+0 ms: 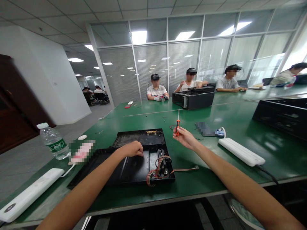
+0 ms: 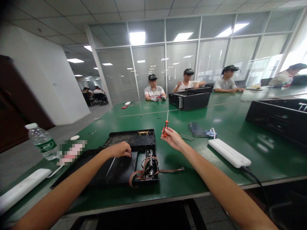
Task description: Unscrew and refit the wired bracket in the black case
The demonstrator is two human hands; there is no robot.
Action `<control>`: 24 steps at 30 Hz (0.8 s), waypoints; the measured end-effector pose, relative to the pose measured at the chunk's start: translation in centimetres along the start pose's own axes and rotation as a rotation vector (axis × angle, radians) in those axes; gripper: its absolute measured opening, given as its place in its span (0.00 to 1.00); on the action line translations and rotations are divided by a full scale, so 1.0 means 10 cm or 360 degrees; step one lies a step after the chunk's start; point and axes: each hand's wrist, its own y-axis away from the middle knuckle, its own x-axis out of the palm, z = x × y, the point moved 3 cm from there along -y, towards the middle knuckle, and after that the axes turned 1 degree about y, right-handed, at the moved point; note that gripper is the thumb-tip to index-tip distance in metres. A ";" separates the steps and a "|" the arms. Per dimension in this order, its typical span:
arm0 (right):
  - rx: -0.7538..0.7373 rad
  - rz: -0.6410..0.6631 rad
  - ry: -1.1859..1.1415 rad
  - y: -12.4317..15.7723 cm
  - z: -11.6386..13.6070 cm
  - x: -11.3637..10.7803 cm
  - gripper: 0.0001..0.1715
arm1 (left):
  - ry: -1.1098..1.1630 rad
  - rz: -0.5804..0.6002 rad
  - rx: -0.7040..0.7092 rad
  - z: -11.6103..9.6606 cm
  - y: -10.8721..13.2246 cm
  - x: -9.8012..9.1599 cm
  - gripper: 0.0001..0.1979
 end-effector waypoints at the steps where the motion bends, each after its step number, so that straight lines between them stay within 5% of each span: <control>1: -0.0012 0.0067 0.0144 0.02 -0.01 0.05 0.07 | 0.0013 0.0008 0.0029 -0.02 0.04 -0.03 0.10; 5: -0.0344 0.0268 0.1056 0.22 0.00 0.38 0.04 | -0.0009 -0.0155 0.0036 0.01 0.19 -0.19 0.17; 8: -0.0730 0.0623 0.1921 0.58 -0.06 0.77 0.08 | -0.0144 -0.0288 -0.0100 0.17 0.21 -0.26 0.18; 12: -0.1002 0.1103 0.2660 1.11 -0.29 1.12 0.08 | -0.0171 -0.0154 -0.0255 0.45 0.08 -0.16 0.20; 16: -0.1222 0.1306 0.2879 1.36 -0.38 1.14 0.09 | 0.0105 -0.0024 -0.0169 0.55 -0.07 -0.03 0.20; 20: -0.1286 0.1404 0.2841 1.42 -0.27 1.04 0.10 | 0.0184 -0.0173 0.0066 0.46 -0.12 -0.02 0.18; 24: -0.1254 0.1422 0.2847 1.50 -0.20 0.98 0.09 | 0.0066 -0.0192 0.0042 0.44 -0.15 0.00 0.13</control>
